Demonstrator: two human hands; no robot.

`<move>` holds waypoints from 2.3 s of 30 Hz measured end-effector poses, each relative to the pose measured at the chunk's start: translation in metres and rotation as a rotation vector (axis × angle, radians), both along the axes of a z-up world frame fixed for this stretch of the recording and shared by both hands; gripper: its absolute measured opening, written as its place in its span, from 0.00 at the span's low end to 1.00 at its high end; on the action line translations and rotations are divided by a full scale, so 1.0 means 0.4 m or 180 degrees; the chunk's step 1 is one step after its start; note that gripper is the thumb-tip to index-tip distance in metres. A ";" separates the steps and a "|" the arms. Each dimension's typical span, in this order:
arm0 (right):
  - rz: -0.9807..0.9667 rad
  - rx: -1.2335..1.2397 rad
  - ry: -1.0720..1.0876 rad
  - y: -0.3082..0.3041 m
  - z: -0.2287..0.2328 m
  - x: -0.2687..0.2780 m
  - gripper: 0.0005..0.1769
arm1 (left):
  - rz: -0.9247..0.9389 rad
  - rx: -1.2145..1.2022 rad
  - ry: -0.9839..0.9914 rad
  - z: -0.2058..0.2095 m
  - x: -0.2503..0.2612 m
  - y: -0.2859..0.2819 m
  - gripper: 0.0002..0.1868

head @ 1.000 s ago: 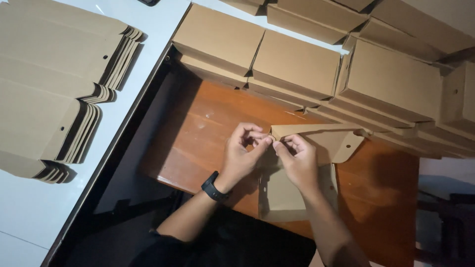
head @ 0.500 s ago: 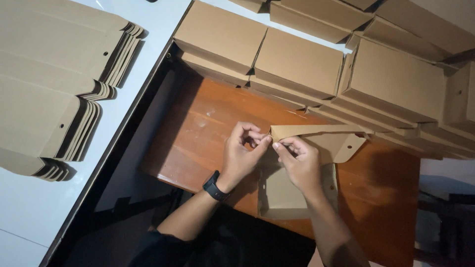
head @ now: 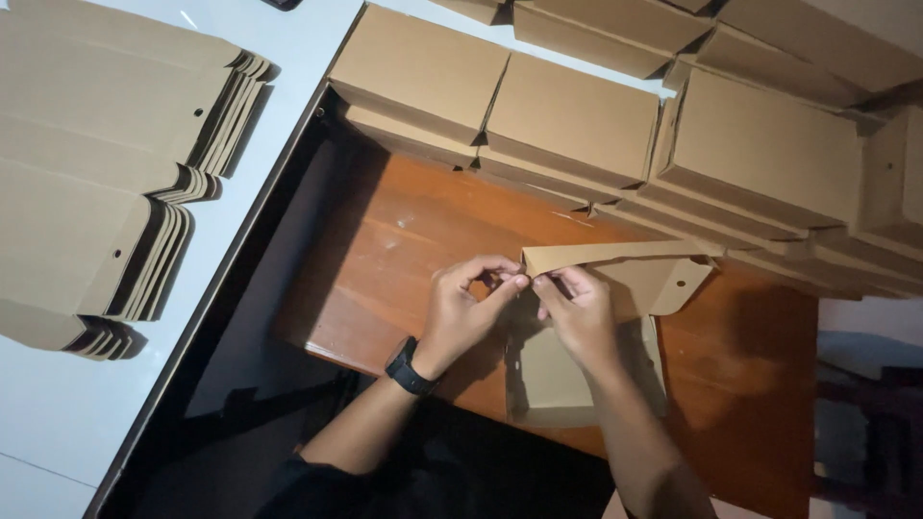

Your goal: Folding flat cardboard templates into assembled boxes by bending along creases and interlocking tabs.

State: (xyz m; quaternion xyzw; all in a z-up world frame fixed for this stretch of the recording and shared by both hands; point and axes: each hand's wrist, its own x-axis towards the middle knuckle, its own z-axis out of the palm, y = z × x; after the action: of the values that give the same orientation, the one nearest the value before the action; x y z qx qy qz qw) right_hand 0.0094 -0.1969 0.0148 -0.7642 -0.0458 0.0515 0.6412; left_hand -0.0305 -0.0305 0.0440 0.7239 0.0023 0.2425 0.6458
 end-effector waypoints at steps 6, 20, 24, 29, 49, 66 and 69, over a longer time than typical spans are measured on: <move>0.0042 0.0193 0.0249 -0.001 0.019 0.005 0.06 | -0.0445 -0.0175 -0.0244 -0.018 0.000 0.013 0.06; 0.0189 0.0595 0.0297 0.012 0.062 -0.001 0.08 | -0.0714 -0.1057 0.0142 -0.080 0.017 -0.011 0.13; 0.0047 0.0260 0.0079 0.010 0.064 -0.008 0.12 | -0.0718 -0.1320 0.0198 -0.090 0.027 -0.015 0.15; -0.0058 0.0078 0.0067 0.016 0.090 -0.031 0.04 | -0.0683 -0.1271 0.0238 -0.080 0.025 -0.013 0.15; -0.0681 -0.1347 -0.1725 -0.233 0.088 -0.099 0.06 | -0.0770 0.0178 -0.0262 -0.013 0.069 -0.011 0.24; -0.1522 0.0039 -0.0882 -0.342 0.063 -0.089 0.16 | -0.0833 -0.0510 0.0002 -0.067 0.053 0.005 0.17; -0.1562 -0.0055 -0.1002 -0.357 0.024 -0.079 0.12 | -0.0770 -0.0544 -0.0012 -0.050 0.052 0.001 0.14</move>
State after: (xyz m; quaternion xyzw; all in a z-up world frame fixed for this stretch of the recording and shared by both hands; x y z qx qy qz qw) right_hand -0.0223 -0.3397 0.0246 -0.7565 0.0419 -0.2240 0.6130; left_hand -0.0097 -0.0301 0.0240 0.6609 -0.0655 0.1632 0.7296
